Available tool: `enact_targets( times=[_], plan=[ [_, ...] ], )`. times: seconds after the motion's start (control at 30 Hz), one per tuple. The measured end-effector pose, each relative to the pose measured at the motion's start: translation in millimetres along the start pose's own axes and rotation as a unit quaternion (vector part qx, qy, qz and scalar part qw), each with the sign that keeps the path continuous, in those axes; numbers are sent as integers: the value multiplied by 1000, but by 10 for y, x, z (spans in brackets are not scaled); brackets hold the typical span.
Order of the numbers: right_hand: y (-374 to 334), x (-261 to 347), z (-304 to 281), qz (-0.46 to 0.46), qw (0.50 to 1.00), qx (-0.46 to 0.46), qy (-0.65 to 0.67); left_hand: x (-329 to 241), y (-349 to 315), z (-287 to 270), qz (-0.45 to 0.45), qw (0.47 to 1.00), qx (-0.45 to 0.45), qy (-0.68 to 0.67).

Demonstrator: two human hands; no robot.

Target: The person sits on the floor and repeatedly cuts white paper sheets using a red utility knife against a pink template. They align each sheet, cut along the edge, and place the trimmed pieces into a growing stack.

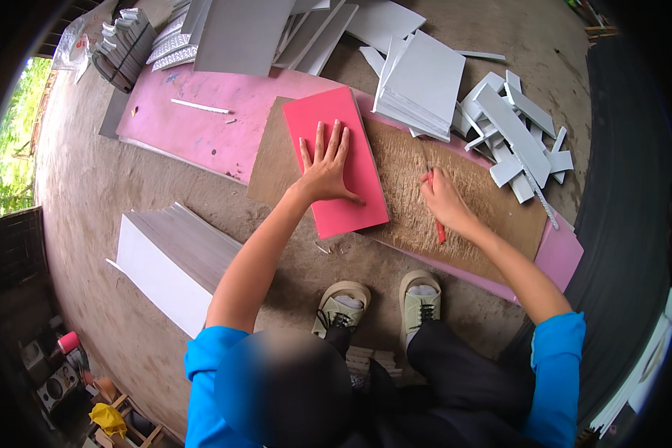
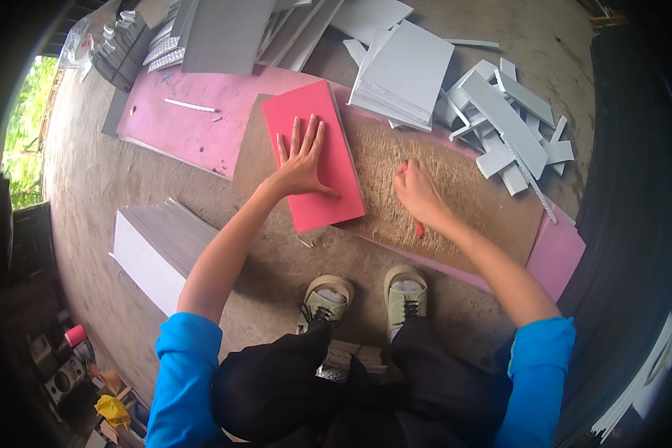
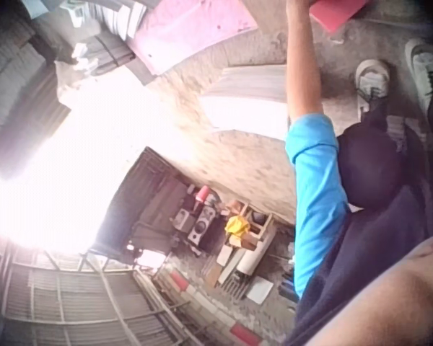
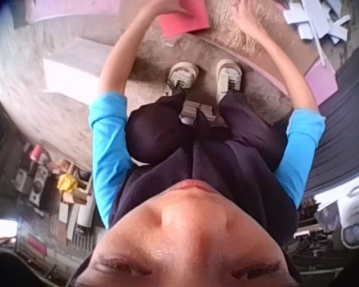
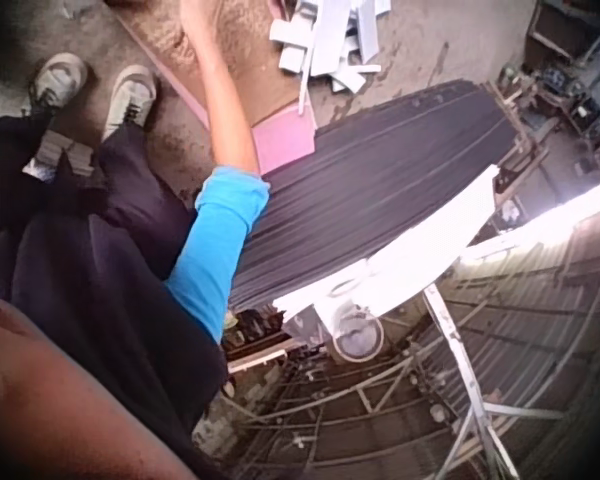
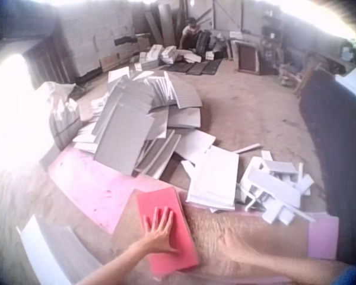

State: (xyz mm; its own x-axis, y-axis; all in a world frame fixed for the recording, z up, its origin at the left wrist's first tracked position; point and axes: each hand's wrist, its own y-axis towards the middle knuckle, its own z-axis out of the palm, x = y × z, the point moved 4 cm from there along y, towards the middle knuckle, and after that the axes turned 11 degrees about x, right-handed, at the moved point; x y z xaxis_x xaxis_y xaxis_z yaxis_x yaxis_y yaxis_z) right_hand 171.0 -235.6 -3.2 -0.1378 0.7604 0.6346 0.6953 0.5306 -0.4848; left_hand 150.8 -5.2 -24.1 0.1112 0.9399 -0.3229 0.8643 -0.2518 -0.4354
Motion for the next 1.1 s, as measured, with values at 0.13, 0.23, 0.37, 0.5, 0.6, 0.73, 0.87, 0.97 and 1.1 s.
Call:
enact_targets(
  times=[0.13, 0.23, 0.37, 0.5, 0.6, 0.73, 0.87, 0.97, 1.1],
  plan=[
    [555, 732, -329, 14, 997, 69, -34, 72, -56, 36, -20, 999, -26, -12],
    [955, 993, -394, 25, 992, 54, -112, 25, -54, 8, -14, 999, -38, -19],
    [1525, 839, -402, 36, 985, -43, -163, -83, 8, -25, 10, 998, -50, -35],
    [1615, 1088, -279, 98, 987, 28, -125, 42, -62, -4, -1, 998, -42, -44],
    [1667, 1118, -255, 90, 990, 8, -113, 31, -70, 5, 2, 997, -47, -54],
    [1746, 1210, -284, 144, 985, 57, -78, 37, -72, -5, 0, 997, -50, -52],
    [1675, 1206, -271, 221, 958, 144, -112, -30, -68, -28, 5, 997, -56, -48],
    [1290, 1035, -43, 199, 963, 166, -75, 19, -93, 6, -4, 996, -71, -49],
    [152, 683, 506, 191, 976, 104, -34, 44, -90, 39, -10, 996, -80, -50]
  ],
)
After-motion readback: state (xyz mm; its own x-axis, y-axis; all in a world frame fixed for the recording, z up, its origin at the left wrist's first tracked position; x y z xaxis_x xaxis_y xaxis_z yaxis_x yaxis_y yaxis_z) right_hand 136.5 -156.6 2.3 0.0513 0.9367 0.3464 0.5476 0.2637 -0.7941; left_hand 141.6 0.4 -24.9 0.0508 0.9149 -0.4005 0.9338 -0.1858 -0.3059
